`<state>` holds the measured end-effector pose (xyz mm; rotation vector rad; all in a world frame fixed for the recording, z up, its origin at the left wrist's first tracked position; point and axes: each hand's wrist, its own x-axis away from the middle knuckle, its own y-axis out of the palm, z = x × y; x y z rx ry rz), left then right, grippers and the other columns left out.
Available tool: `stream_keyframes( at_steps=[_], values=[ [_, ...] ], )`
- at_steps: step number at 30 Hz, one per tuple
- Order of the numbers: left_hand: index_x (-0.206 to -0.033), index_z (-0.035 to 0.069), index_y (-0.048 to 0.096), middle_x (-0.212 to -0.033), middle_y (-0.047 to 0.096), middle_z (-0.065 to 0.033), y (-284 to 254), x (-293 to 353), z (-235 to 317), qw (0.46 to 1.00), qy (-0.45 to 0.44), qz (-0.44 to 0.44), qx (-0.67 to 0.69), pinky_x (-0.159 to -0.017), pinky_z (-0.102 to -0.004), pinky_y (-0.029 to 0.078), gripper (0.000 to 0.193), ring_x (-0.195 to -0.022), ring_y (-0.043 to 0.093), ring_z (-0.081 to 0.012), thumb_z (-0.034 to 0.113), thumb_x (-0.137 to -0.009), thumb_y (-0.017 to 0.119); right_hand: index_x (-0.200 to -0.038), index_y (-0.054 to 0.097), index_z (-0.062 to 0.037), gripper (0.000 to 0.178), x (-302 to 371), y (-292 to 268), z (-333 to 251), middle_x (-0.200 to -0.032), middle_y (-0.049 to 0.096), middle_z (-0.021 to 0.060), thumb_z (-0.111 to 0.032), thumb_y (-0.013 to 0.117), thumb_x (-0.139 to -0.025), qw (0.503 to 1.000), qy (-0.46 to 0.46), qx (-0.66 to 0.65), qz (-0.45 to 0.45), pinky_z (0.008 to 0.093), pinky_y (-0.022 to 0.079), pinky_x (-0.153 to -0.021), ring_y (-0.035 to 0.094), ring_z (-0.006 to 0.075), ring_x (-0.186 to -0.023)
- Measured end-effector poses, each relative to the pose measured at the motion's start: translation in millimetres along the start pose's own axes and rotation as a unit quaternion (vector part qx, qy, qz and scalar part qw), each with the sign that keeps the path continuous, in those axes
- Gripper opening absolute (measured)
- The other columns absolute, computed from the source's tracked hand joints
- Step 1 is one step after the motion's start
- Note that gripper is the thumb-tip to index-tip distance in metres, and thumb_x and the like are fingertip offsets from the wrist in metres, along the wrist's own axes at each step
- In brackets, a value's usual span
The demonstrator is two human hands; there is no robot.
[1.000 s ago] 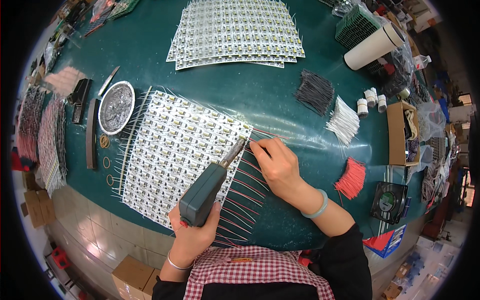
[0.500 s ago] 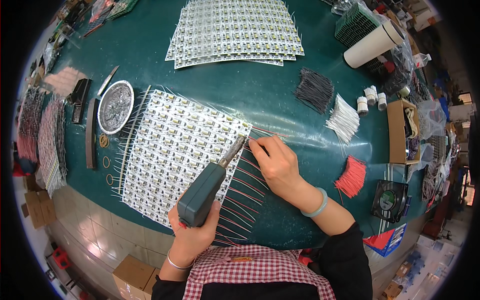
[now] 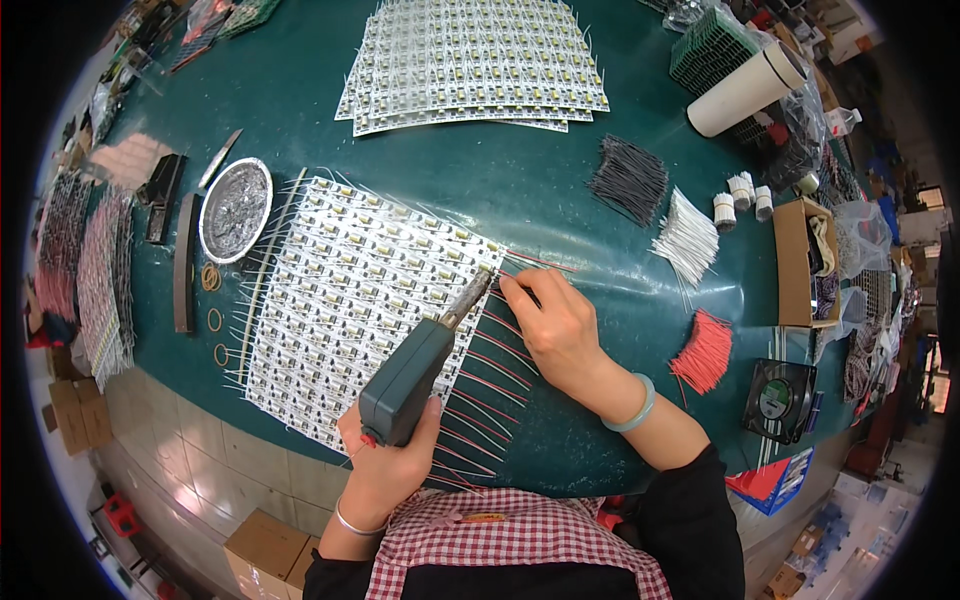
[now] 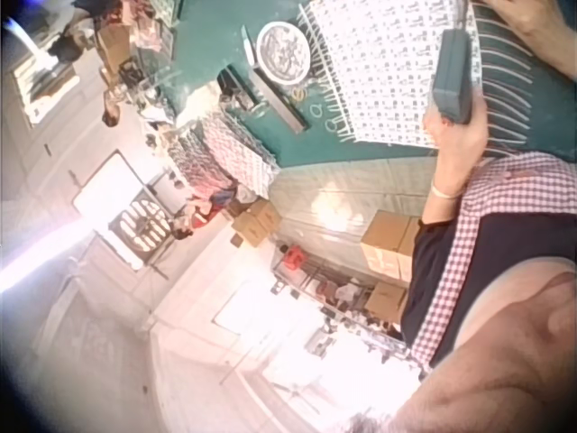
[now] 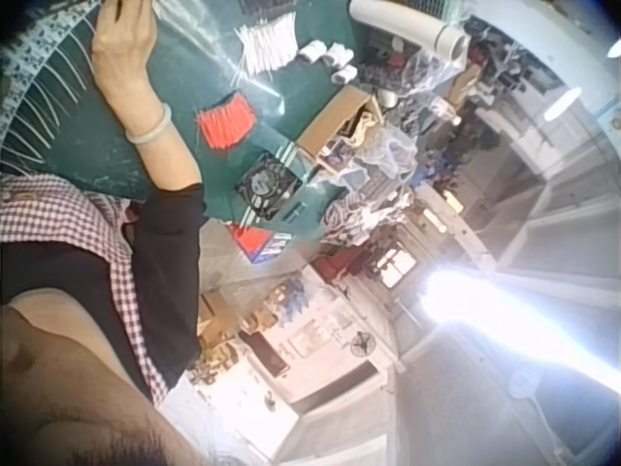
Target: The person uses a soldering iron to attach red and white wires to a large LED panel. They repeatedly pick up individual wires, place them on the panel, and apply heat to secure them. The task involves precise hand movements and tool manipulation.
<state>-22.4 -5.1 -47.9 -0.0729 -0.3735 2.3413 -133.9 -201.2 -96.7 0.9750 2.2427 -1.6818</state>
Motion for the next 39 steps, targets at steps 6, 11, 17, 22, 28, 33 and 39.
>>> stream_keyframes(
  at_steps=[6, 11, 17, 22, 28, 33, 39],
  values=[
    [-0.095, -0.003, 0.068, -0.078, 0.067, -0.0056, 1, -2, -1, 0.998, 0.044, -0.005, -0.052, -0.060, -0.0252, 0.047, 0.017, -0.065, 0.058, -0.0086, 0.002, -0.080, 0.074, -0.101, 0.066, 0.0032, 0.029, 0, 2, -1, -0.089, 0.061, 0.0112, 0.004, 0.065, -0.072, 1.000, -0.003, 0.002, 0.004, 0.0340, 0.052, -0.061, 0.062, 0.0252, -0.076],
    [-0.100, -0.003, 0.066, -0.089, 0.067, -0.0068, -10, 12, -12, 0.997, 0.004, 0.056, -0.056, -0.065, -0.0251, 0.048, 0.026, -0.074, 0.061, -0.0111, 0.007, -0.079, 0.080, -0.097, 0.066, 0.0041, 0.028, 1, 3, 2, -0.089, 0.058, 0.0095, 0.001, 0.065, -0.070, 0.999, -0.022, 0.023, 0.005, 0.0294, 0.052, -0.061, 0.060, 0.0212, -0.077],
    [-0.118, -0.010, 0.056, -0.093, 0.064, -0.0107, -72, -18, 20, 0.940, 0.185, 0.285, -0.033, -0.053, -0.0208, 0.043, 0.030, -0.063, 0.056, -0.0104, -0.005, -0.089, 0.061, -0.097, 0.066, 0.0041, 0.027, 1, 3, 3, -0.088, 0.057, 0.0094, 0.001, 0.065, -0.070, 0.999, -0.020, 0.025, 0.013, 0.0292, 0.052, -0.061, 0.060, 0.0211, -0.077],
    [-0.103, -0.006, 0.067, -0.077, 0.063, -0.0048, -122, -73, -4, 0.913, -0.010, 0.386, -0.131, -0.043, -0.0210, 0.036, 0.022, -0.051, 0.049, -0.0067, 0.005, -0.085, 0.073, -0.097, 0.066, 0.0042, 0.027, 0, 3, 0, -0.090, 0.058, 0.0098, 0.001, 0.065, -0.070, 0.999, -0.020, 0.025, 0.011, 0.0292, 0.052, -0.062, 0.060, 0.0215, -0.077],
    [-0.113, -0.008, 0.061, -0.096, 0.067, -0.0132, -75, -27, -5, 0.962, 0.025, 0.271, 0.008, -0.043, -0.0213, 0.039, 0.029, -0.053, 0.053, -0.0080, -0.005, -0.085, 0.066, -0.097, 0.064, 0.0035, 0.027, 2, 1, 2, -0.091, 0.058, 0.0101, 0.002, 0.065, -0.070, 1.000, -0.001, 0.017, 0.001, 0.0311, 0.052, -0.064, 0.060, 0.0234, -0.079],
    [-0.127, -0.007, 0.053, -0.109, 0.066, -0.0162, -51, 4, 9, 0.977, -0.020, 0.191, 0.093, -0.046, -0.0232, 0.043, 0.046, -0.056, 0.053, -0.0091, -0.010, -0.082, 0.065, -0.096, 0.064, 0.0023, 0.027, 1, -20, -7, -0.092, 0.060, 0.0106, 0.003, 0.066, -0.069, 0.999, -0.006, 0.047, 0.025, 0.0332, 0.051, -0.065, 0.060, 0.0249, -0.081],
    [-0.119, -0.004, 0.063, -0.106, 0.069, -0.0114, -36, 26, -3, 0.989, -0.083, 0.082, 0.087, -0.071, -0.0273, 0.053, 0.040, -0.079, 0.067, -0.0154, -0.002, -0.080, 0.074, -0.097, 0.065, 0.0009, 0.028, 6, -11, -14, -0.088, 0.062, 0.0092, 0.005, 0.068, -0.069, 0.997, 0.002, -0.071, 0.028, 0.0331, 0.051, -0.062, 0.061, 0.0248, -0.079]
  ],
)
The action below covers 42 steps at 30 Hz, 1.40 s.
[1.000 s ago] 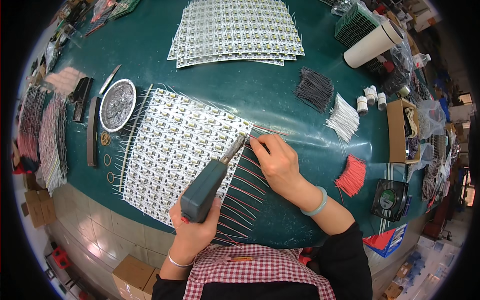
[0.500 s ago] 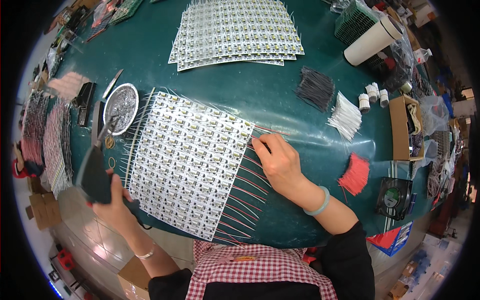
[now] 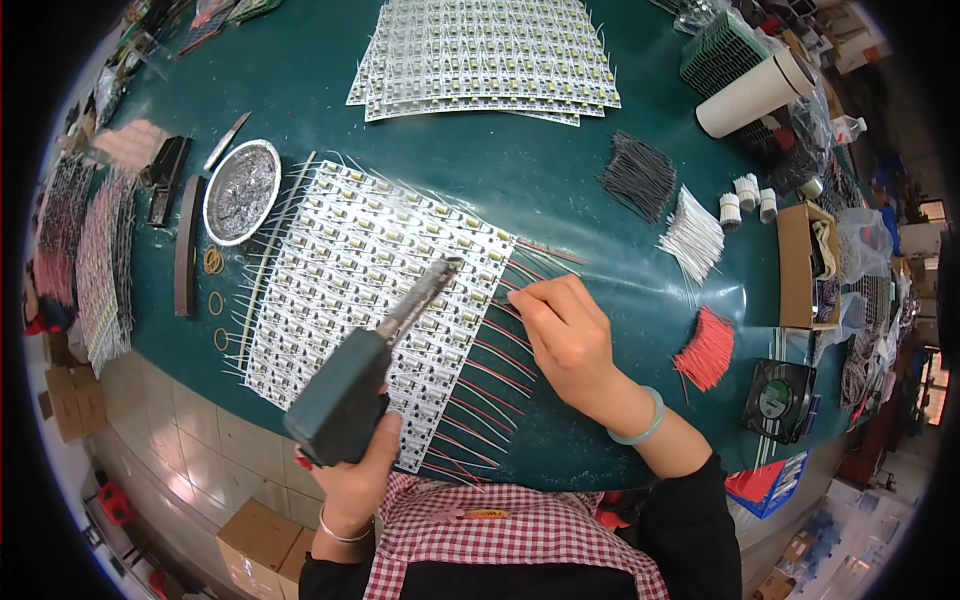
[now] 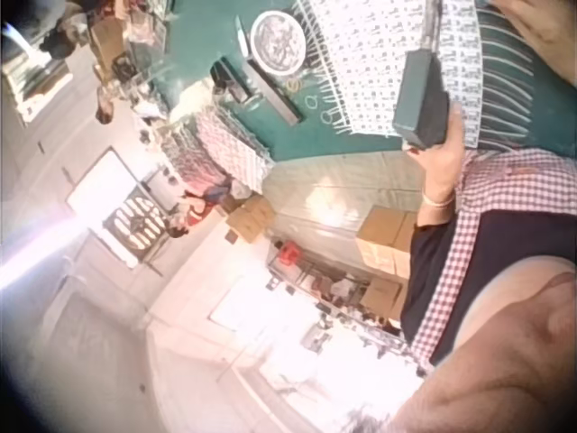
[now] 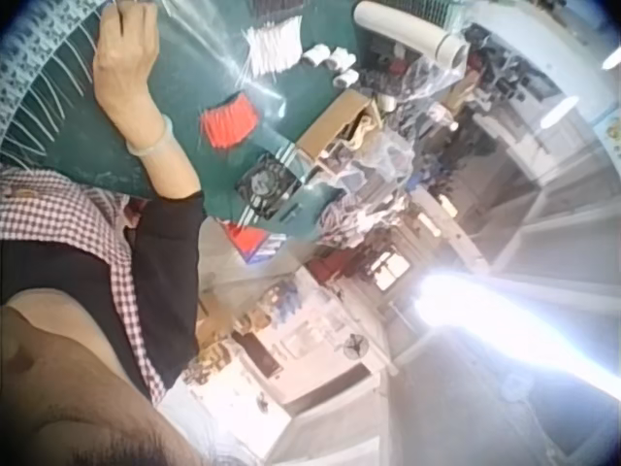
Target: The person uses a soldering iron to attach red and white wires to a large LED panel. They repeatedly pick up individual wires, place them on the panel, and apply heat to secure them. The task involves precise hand movements and tool manipulation.
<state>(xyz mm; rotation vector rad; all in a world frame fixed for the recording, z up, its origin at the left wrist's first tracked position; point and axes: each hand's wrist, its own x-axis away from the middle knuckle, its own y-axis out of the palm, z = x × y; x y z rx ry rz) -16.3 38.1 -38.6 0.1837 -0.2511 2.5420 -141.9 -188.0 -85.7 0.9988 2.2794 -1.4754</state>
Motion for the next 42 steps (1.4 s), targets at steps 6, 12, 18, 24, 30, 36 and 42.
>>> stream_keyframes(
  at_steps=[6, 12, 18, 24, 30, 36, 42],
  values=[
    [-0.096, -0.004, 0.069, -0.084, 0.070, -0.0058, 19, 4, 8, 0.999, -0.017, -0.032, -0.023, -0.065, -0.0245, 0.051, 0.021, -0.072, 0.064, -0.0094, 0.002, -0.078, 0.078, -0.097, 0.066, 0.0004, 0.027, 7, 15, 8, -0.088, 0.062, 0.0086, 0.006, 0.068, -0.070, 1.000, 0.005, -0.008, 0.003, 0.0328, 0.052, -0.061, 0.061, 0.0247, -0.078],
    [-0.095, -0.005, 0.069, -0.082, 0.069, -0.0063, 23, -2, -2, 0.995, 0.056, -0.065, -0.052, -0.061, -0.0239, 0.048, 0.020, -0.068, 0.061, -0.0081, 0.001, -0.077, 0.076, -0.097, 0.066, 0.0004, 0.026, 7, 16, 8, -0.088, 0.062, 0.0086, 0.006, 0.066, -0.071, 1.000, 0.007, 0.008, -0.007, 0.0329, 0.052, -0.061, 0.061, 0.0245, -0.078],
    [-0.095, -0.005, 0.068, -0.082, 0.066, -0.0084, 22, -6, -4, 0.983, 0.104, -0.094, -0.115, -0.059, -0.0254, 0.047, 0.019, -0.065, 0.059, -0.0103, -0.002, -0.076, 0.074, -0.097, 0.066, 0.0011, 0.027, 8, 16, 8, -0.089, 0.062, 0.0096, 0.006, 0.065, -0.070, 1.000, 0.004, 0.011, -0.011, 0.0330, 0.052, -0.062, 0.060, 0.0252, -0.079],
    [-0.096, -0.005, 0.068, -0.081, 0.064, -0.0090, 24, -9, -5, 0.972, 0.149, -0.102, -0.151, -0.058, -0.0258, 0.046, 0.019, -0.064, 0.058, -0.0119, -0.002, -0.077, 0.073, -0.097, 0.066, 0.0016, 0.027, 9, 15, 9, -0.090, 0.062, 0.0102, 0.005, 0.064, -0.070, 1.000, 0.006, 0.012, -0.017, 0.0334, 0.052, -0.063, 0.060, 0.0255, -0.080],
    [-0.095, -0.004, 0.068, -0.079, 0.063, -0.0086, 24, -8, -1, 0.975, 0.131, -0.103, -0.149, -0.056, -0.0258, 0.045, 0.017, -0.061, 0.057, -0.0120, -0.002, -0.078, 0.072, -0.097, 0.066, 0.0019, 0.027, 7, 15, 8, -0.092, 0.062, 0.0104, 0.004, 0.064, -0.071, 1.000, 0.010, 0.011, -0.014, 0.0335, 0.052, -0.064, 0.060, 0.0259, -0.080],
    [-0.093, -0.004, 0.069, -0.078, 0.062, -0.0078, 24, -11, -2, 0.957, 0.178, -0.116, -0.198, -0.054, -0.0261, 0.044, 0.015, -0.060, 0.056, -0.0113, -0.002, -0.078, 0.072, -0.098, 0.066, 0.0021, 0.026, 9, 15, 9, -0.092, 0.061, 0.0108, 0.003, 0.064, -0.072, 1.000, 0.010, 0.013, -0.021, 0.0333, 0.052, -0.063, 0.060, 0.0259, -0.081],
    [-0.090, -0.002, 0.070, -0.079, 0.064, -0.0062, 23, -6, 3, 0.973, 0.146, -0.087, -0.156, -0.053, -0.0258, 0.044, 0.012, -0.060, 0.057, -0.0115, 0.000, -0.079, 0.074, -0.097, 0.067, 0.0011, 0.027, 7, 15, 6, -0.088, 0.063, 0.0094, 0.008, 0.070, -0.071, 1.000, 0.019, 0.014, -0.008, 0.0337, 0.051, -0.062, 0.060, 0.0244, -0.075]
  ],
)
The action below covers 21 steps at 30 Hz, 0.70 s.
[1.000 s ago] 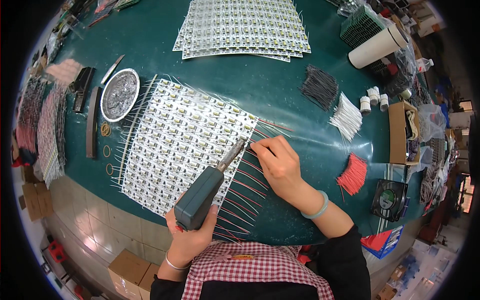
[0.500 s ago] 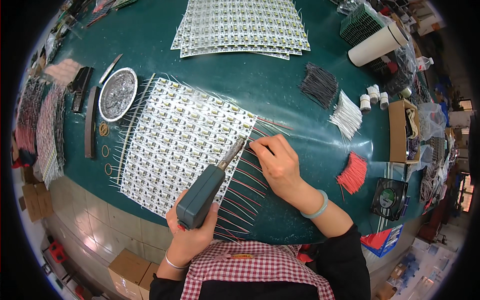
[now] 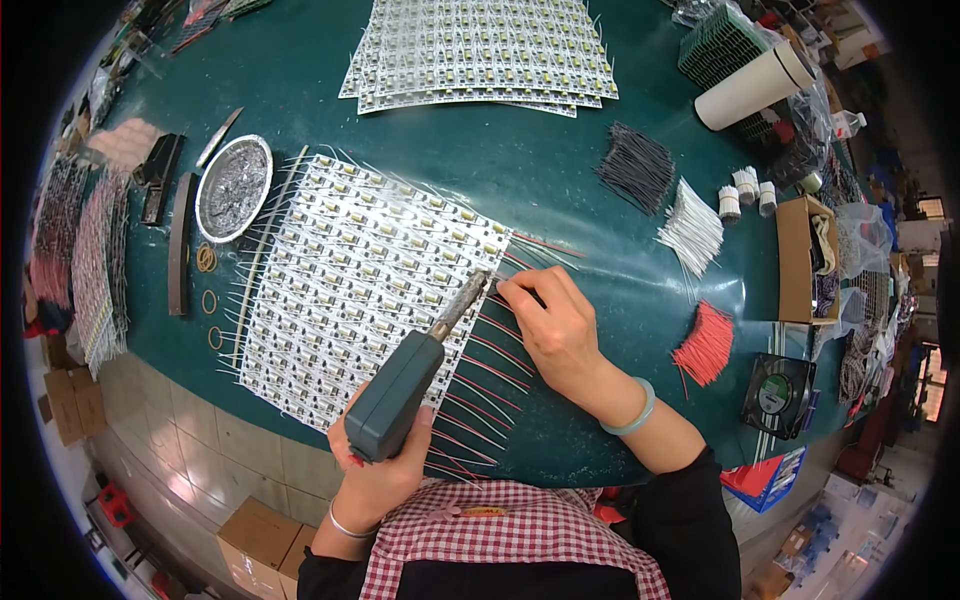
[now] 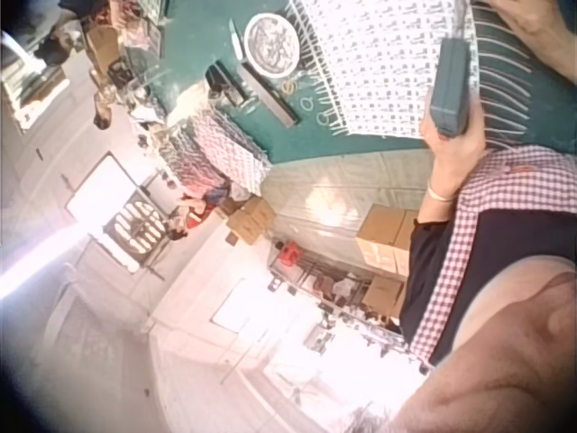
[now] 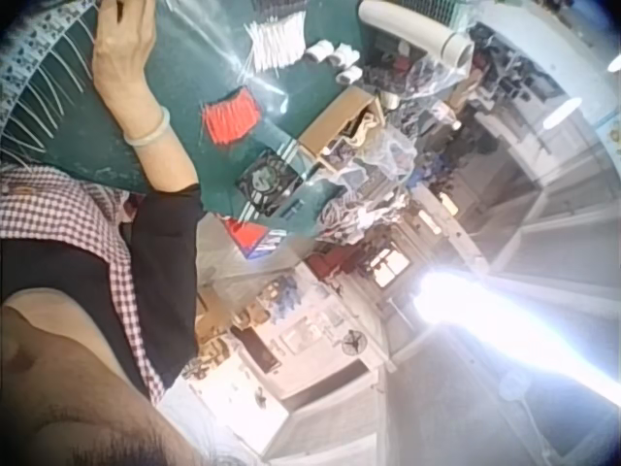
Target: The person uses a soldering iron to attach red and white wires to a large LED panel. They repeatedly pick up individual wires, place them on the panel, and apply heat to secure them. The task involves precise hand movements and tool manipulation.
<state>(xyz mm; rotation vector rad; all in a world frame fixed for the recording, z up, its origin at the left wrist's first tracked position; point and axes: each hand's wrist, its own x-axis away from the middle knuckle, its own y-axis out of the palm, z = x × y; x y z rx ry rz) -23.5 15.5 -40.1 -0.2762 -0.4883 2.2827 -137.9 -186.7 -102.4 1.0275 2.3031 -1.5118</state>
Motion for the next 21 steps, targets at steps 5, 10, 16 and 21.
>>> stream_keyframes(
  at_steps=[5, 10, 16, 21],
  values=[
    [-0.088, -0.001, 0.071, -0.078, 0.067, -0.0039, 0, 16, -5, 0.998, -0.054, 0.029, 0.007, -0.055, -0.0242, 0.046, 0.011, -0.061, 0.059, -0.0095, 0.003, -0.078, 0.076, -0.096, 0.067, 0.0010, 0.026, -1, 0, -1, -0.088, 0.062, 0.0096, 0.008, 0.070, -0.071, 1.000, 0.000, -0.001, 0.000, 0.0337, 0.051, -0.063, 0.060, 0.0245, -0.076],
    [-0.089, -0.001, 0.071, -0.075, 0.068, -0.0049, -4, 9, 7, 0.993, -0.100, 0.016, 0.059, -0.055, -0.0254, 0.047, 0.012, -0.060, 0.060, -0.0089, 0.004, -0.079, 0.077, -0.098, 0.065, 0.0022, 0.026, 2, 0, 1, -0.093, 0.060, 0.0109, 0.001, 0.064, -0.071, 1.000, -0.007, 0.010, -0.013, 0.0337, 0.052, -0.065, 0.060, 0.0259, -0.083],
    [-0.089, -0.002, 0.071, -0.074, 0.068, -0.0034, -1, 24, -12, 0.992, -0.083, 0.080, 0.056, -0.054, -0.0247, 0.047, 0.014, -0.058, 0.059, -0.0087, 0.004, -0.078, 0.078, -0.097, 0.065, 0.0026, 0.027, 1, -12, -6, -0.091, 0.060, 0.0101, 0.002, 0.066, -0.070, 0.999, -0.007, 0.033, -0.004, 0.0335, 0.051, -0.065, 0.060, 0.0262, -0.083],
    [-0.091, -0.002, 0.071, -0.078, 0.068, -0.0036, -9, 21, -5, 0.990, -0.092, 0.056, 0.086, -0.057, -0.0241, 0.047, 0.017, -0.062, 0.060, -0.0091, 0.003, -0.077, 0.078, -0.098, 0.066, 0.0026, 0.030, 3, -21, -20, -0.087, 0.061, 0.0098, 0.004, 0.067, -0.068, 0.999, -0.029, 0.016, 0.039, 0.0335, 0.050, -0.064, 0.059, 0.0264, -0.079]
  ],
)
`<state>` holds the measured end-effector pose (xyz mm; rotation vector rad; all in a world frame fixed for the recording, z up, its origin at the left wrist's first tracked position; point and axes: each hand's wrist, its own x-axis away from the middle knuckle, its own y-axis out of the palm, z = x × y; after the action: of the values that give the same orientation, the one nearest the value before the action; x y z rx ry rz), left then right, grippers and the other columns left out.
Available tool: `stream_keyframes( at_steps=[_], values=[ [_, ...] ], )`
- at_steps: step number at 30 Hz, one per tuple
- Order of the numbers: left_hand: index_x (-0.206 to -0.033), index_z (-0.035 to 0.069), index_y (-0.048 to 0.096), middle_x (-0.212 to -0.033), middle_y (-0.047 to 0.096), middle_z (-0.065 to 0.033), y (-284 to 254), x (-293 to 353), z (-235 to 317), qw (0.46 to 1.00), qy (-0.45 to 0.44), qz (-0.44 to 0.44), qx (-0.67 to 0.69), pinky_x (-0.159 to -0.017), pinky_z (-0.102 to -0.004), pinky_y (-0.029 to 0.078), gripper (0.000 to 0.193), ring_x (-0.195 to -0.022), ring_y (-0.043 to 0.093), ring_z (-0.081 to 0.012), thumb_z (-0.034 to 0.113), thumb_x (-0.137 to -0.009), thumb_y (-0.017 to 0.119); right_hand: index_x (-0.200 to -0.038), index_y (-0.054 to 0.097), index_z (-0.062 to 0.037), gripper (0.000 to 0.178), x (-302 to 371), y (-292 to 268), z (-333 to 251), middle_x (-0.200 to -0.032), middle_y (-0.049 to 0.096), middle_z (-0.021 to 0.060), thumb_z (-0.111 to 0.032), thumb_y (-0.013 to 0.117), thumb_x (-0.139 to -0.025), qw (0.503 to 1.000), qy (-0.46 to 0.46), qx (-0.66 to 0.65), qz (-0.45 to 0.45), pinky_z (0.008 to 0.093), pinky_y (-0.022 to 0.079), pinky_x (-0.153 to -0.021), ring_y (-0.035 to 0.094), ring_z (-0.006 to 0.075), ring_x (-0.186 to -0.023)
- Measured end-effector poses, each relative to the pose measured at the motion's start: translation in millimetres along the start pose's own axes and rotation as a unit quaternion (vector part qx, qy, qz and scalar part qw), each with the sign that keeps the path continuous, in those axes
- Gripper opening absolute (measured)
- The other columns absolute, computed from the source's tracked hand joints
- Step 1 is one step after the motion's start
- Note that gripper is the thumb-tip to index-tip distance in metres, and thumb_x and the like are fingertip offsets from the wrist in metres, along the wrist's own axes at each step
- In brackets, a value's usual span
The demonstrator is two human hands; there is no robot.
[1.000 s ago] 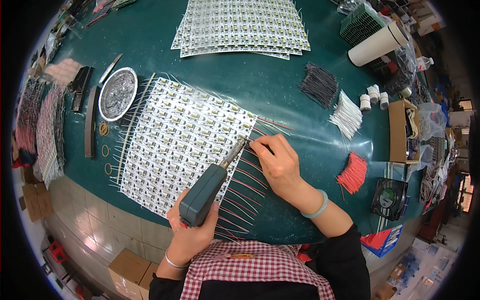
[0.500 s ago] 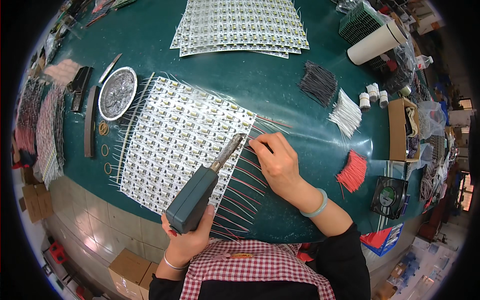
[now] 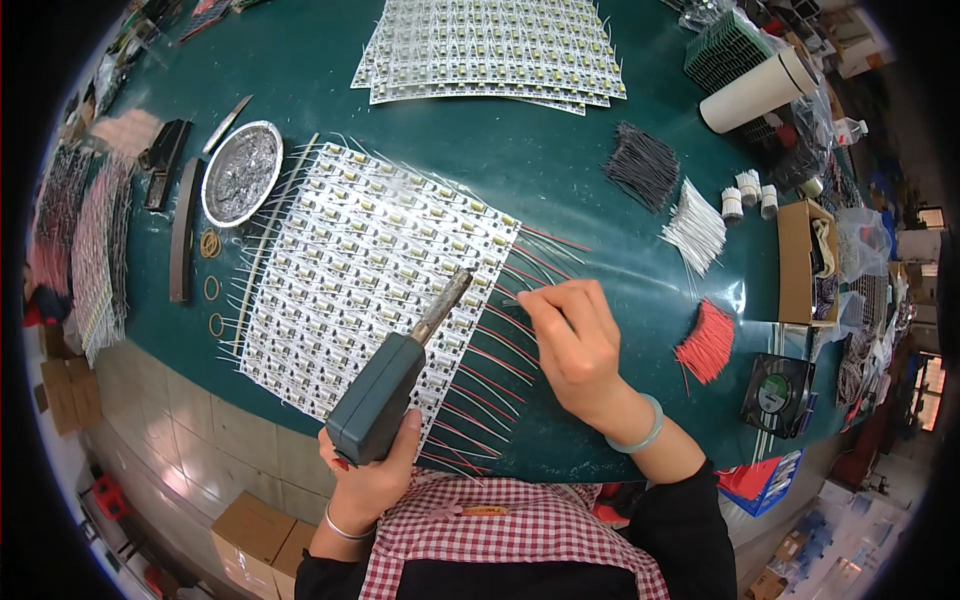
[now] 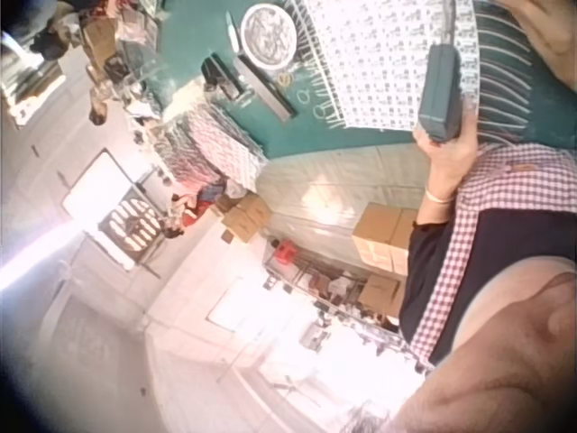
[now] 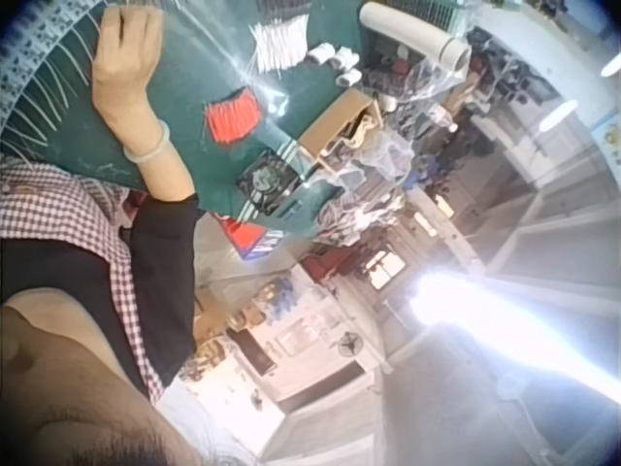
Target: The person uses a soldering iron to attach red and white wires to a large LED panel. They repeatedly pick up individual wires, place them on the panel, and apply heat to secure them. The task involves precise hand movements and tool manipulation.
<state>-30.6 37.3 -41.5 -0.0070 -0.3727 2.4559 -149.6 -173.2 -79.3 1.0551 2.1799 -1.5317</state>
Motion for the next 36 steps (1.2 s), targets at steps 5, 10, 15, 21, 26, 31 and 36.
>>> stream_keyframes(
  at_steps=[5, 10, 15, 21, 26, 31, 36],
  values=[
    [-0.095, -0.002, 0.070, -0.081, 0.068, -0.0057, -4, 0, -1, 0.994, 0.066, -0.041, -0.081, -0.059, -0.0248, 0.048, 0.020, -0.065, 0.060, -0.0101, 0.001, -0.076, 0.077, -0.098, 0.065, 0.0010, 0.030, 8, 16, 6, -0.087, 0.060, 0.0094, 0.006, 0.067, -0.069, 0.999, 0.017, -0.039, -0.032, 0.0340, 0.050, -0.061, 0.058, 0.0262, -0.078],
    [-0.097, -0.004, 0.068, -0.084, 0.065, -0.0074, -6, 0, -9, 0.993, 0.069, -0.065, -0.064, -0.059, -0.0257, 0.048, 0.022, -0.065, 0.059, -0.0113, -0.001, -0.077, 0.075, -0.098, 0.065, -0.0001, 0.029, 9, 20, 6, -0.088, 0.060, 0.0098, 0.006, 0.066, -0.070, 0.998, 0.021, -0.037, -0.047, 0.0340, 0.050, -0.062, 0.059, 0.0262, -0.078],
    [-0.095, -0.004, 0.067, -0.083, 0.063, -0.0072, -4, -2, -2, 0.994, 0.040, -0.078, -0.058, -0.057, -0.0246, 0.045, 0.018, -0.065, 0.057, -0.0098, -0.001, -0.078, 0.074, -0.098, 0.065, 0.0004, 0.028, 10, 21, 6, -0.088, 0.060, 0.0096, 0.005, 0.066, -0.070, 0.998, 0.020, -0.029, -0.054, 0.0341, 0.051, -0.063, 0.059, 0.0263, -0.080],
    [-0.094, -0.004, 0.067, -0.081, 0.062, -0.0066, 0, -3, 0, 0.992, 0.068, -0.069, -0.087, -0.056, -0.0240, 0.044, 0.016, -0.064, 0.056, -0.0088, -0.002, -0.079, 0.072, -0.098, 0.065, 0.0008, 0.026, 11, 22, 7, -0.089, 0.060, 0.0097, 0.002, 0.065, -0.072, 0.998, 0.020, -0.026, -0.061, 0.0343, 0.051, -0.064, 0.059, 0.0261, -0.080],
    [-0.092, -0.004, 0.067, -0.080, 0.062, -0.0077, 1, -3, 3, 0.989, 0.074, -0.079, -0.102, -0.056, -0.0245, 0.045, 0.015, -0.063, 0.057, -0.0107, -0.002, -0.079, 0.072, -0.097, 0.065, 0.0016, 0.026, 11, 22, 6, -0.089, 0.059, 0.0097, 0.001, 0.065, -0.071, 0.998, 0.017, -0.026, -0.062, 0.0344, 0.051, -0.064, 0.059, 0.0260, -0.081],
    [-0.091, -0.004, 0.067, -0.079, 0.061, -0.0078, -4, -3, -1, 0.982, 0.104, -0.091, -0.125, -0.055, -0.0251, 0.044, 0.015, -0.062, 0.056, -0.0122, -0.003, -0.077, 0.072, -0.096, 0.065, 0.0014, 0.026, 11, 24, 7, -0.089, 0.059, 0.0095, 0.000, 0.065, -0.071, 0.998, 0.013, -0.022, -0.056, 0.0339, 0.051, -0.064, 0.059, 0.0256, -0.081],
    [-0.090, -0.004, 0.067, -0.080, 0.061, -0.0081, -6, -2, 6, 0.985, 0.088, -0.088, -0.118, -0.056, -0.0255, 0.044, 0.015, -0.064, 0.057, -0.0131, -0.004, -0.076, 0.072, -0.096, 0.065, 0.0010, 0.025, 11, 23, 6, -0.088, 0.059, 0.0094, 0.000, 0.065, -0.071, 0.998, 0.013, -0.020, -0.055, 0.0334, 0.051, -0.064, 0.059, 0.0252, -0.081]
  ],
)
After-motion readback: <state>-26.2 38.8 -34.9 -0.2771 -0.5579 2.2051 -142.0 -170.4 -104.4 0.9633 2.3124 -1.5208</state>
